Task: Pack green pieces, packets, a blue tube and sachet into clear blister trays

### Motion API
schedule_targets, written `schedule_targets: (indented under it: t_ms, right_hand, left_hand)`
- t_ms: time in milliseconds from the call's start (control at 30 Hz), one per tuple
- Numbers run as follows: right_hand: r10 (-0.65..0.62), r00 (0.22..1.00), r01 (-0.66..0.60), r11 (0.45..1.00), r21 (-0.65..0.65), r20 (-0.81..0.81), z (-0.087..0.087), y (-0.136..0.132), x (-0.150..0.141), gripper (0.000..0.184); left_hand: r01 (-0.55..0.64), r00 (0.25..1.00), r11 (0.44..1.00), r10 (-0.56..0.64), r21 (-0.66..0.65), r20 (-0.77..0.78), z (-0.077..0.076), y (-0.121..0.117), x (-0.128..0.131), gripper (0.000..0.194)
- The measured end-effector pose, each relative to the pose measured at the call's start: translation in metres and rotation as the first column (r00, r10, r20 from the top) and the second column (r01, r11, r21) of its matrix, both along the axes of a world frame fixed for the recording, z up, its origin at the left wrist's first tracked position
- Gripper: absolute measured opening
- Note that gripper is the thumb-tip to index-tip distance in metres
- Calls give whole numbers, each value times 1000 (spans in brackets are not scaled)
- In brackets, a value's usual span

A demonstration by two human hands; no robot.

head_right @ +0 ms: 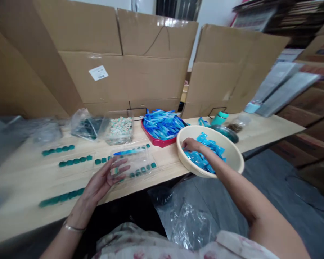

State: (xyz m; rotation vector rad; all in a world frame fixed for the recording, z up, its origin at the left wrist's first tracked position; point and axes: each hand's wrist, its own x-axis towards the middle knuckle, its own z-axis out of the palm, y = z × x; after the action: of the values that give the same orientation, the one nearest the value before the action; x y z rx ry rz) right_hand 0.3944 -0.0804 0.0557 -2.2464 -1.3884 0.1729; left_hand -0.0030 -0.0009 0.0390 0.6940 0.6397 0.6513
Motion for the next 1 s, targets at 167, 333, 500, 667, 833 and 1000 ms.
schedule_targets:
  t_ms: [167,333,500,667,833,1000]
  right_hand:
    - [-94,977,143,954,262,-191,46,-13,-10,9]
    - [247,824,6,896,445,-509,56,-11,-117,29]
    - [403,845,-280,893,352,-351,22,15,-198,26]
    - [463,884,-451,809,376,63,31,40,-223,23]
    - [667,738,-665,692,280,104,21,84,-265,19]
    - [939,327,-945,324,45,107,-31,104,-348,31]
  left_hand:
    - [-90,995,996,90,-8,37,-4,-2,0,31]
    - [-164,979,986,167,-32,119,-11,-10,9,31]
    - [-237,960,971,236,-10,151,-12,-18,6,30]
    - [-391,917,920,391,-15,80,-6,-20,-46,31]
    - [-731,682,682,731,-7,-26,-5,-40,-145,27]
    - [-915,394,396,918,77,-47,-15,-79,-229,21]
